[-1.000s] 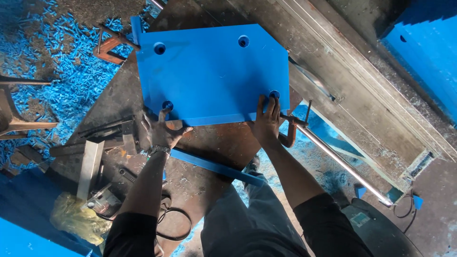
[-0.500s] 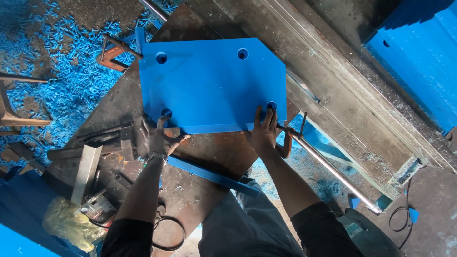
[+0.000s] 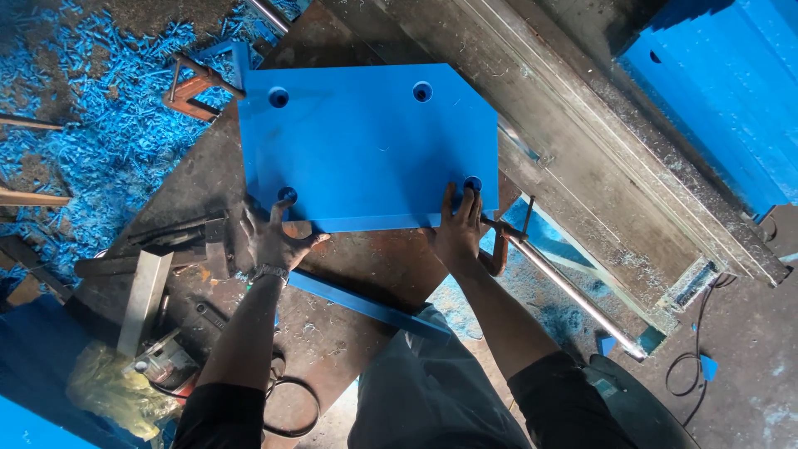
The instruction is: The recorder is moving, measuring, and stacking blue plastic panels on a production floor.
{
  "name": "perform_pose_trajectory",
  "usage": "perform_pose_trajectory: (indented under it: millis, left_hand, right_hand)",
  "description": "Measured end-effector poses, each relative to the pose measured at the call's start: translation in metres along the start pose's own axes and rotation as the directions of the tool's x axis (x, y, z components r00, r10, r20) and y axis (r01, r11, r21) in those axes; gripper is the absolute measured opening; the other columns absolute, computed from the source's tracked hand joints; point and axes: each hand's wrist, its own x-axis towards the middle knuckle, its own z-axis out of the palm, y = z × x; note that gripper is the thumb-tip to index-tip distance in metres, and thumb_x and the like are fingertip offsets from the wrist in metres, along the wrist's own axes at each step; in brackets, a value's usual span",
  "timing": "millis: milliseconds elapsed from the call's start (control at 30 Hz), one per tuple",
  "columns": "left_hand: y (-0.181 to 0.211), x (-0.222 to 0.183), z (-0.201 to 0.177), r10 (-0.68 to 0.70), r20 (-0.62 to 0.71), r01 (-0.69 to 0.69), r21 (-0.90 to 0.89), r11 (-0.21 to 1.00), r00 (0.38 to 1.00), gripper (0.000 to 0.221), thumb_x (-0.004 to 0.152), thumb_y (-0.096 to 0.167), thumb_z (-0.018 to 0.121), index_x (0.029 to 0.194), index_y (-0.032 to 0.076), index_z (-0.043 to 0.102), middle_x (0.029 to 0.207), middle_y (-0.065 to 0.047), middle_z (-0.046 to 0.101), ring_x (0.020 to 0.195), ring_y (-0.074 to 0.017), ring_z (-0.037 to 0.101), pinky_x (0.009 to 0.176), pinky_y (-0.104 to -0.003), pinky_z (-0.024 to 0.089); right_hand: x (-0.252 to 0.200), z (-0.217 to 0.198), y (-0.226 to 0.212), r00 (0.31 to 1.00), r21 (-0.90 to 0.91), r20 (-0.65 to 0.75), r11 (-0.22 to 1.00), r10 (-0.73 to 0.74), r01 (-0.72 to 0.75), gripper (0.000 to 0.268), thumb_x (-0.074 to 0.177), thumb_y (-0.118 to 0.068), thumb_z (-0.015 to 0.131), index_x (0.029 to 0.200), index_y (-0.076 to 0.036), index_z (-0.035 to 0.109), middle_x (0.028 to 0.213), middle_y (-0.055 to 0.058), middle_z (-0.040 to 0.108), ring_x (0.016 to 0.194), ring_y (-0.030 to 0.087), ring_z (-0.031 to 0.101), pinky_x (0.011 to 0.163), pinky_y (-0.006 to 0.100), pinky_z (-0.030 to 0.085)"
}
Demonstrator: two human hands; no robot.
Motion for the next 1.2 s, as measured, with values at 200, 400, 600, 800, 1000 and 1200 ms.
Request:
perform_pose_trajectory:
  millis: [200,400,600,800,1000,1200]
  left_hand:
    - [0.012,0.005,-0.017,-0.027,0.039,0.030,-0.080,0.996,0.999,0.088,0.063,0.066,0.088,0.136,0.032,0.053,0.154,-0.032,0.027,0.142,-0.0532,0.034,0.090,-0.072,0.053]
    - [0.025,0.006,-0.038,-0.054,0.103,0.063,-0.090,0.994,0.993,0.090,0.065,0.070,0.086,0.137,0.030,0.052,0.154,-0.035,0.024,0.140,-0.0561,0.037,0.092,-0.073,0.051]
    - [0.020,0.013,-0.044,-0.040,0.146,0.052,-0.083,0.995,0.988,0.089,0.066,0.060,0.090,0.139,0.025,0.053,0.155,-0.037,0.023,0.140,-0.0562,0.037,0.094,-0.071,0.051]
    - [0.023,0.020,-0.057,-0.035,0.162,0.065,-0.184,0.981,0.986,0.088,0.066,0.061,0.092,0.138,0.030,0.051,0.156,-0.036,0.021,0.142,-0.0552,0.036,0.094,-0.072,0.051]
    - [-0.004,0.026,-0.017,-0.059,0.116,0.068,-0.070,0.995,0.991,0.091,0.058,0.067,0.090,0.135,0.032,0.055,0.156,-0.037,0.023,0.140,-0.0553,0.040,0.099,-0.071,0.048]
    - [0.009,0.036,-0.028,-0.076,0.117,0.088,-0.108,0.990,0.990,0.089,0.057,0.069,0.087,0.133,0.037,0.055,0.154,-0.032,0.028,0.139,-0.0533,0.042,0.102,-0.070,0.047]
  right_hand:
    - [0.008,-0.012,-0.002,1.000,-0.007,0.029,1.000,-0.006,0.007,0.120,0.070,-0.065,0.086,0.158,-0.003,0.034,0.146,0.030,0.035,0.141,0.052,0.042,0.112,0.057,0.048]
    - [0.009,-0.013,0.001,0.998,-0.064,0.067,0.998,-0.007,0.012,0.121,0.070,-0.066,0.084,0.160,-0.004,0.031,0.147,0.029,0.035,0.142,0.050,0.042,0.111,0.057,0.050]
    - [0.011,-0.009,-0.002,0.999,-0.077,0.030,0.996,-0.031,0.033,0.123,0.063,-0.063,0.088,0.157,-0.003,0.036,0.144,0.030,0.039,0.138,0.051,0.046,0.105,0.056,0.055]
    - [0.013,-0.013,-0.001,0.998,-0.101,0.007,0.993,-0.061,0.061,0.123,0.061,-0.066,0.088,0.155,-0.002,0.041,0.140,0.030,0.043,0.134,0.052,0.051,0.102,0.055,0.057]
    - [0.011,-0.017,-0.007,0.998,-0.037,0.005,0.998,-0.056,0.056,0.123,0.059,-0.059,0.091,0.155,0.000,0.042,0.141,0.033,0.043,0.134,0.056,0.049,0.104,0.060,0.052]
    - [0.020,-0.023,-0.007,0.998,-0.030,0.039,0.999,-0.044,0.045,0.119,0.063,-0.068,0.084,0.153,-0.001,0.045,0.141,0.032,0.041,0.135,0.054,0.048,0.109,0.059,0.049]
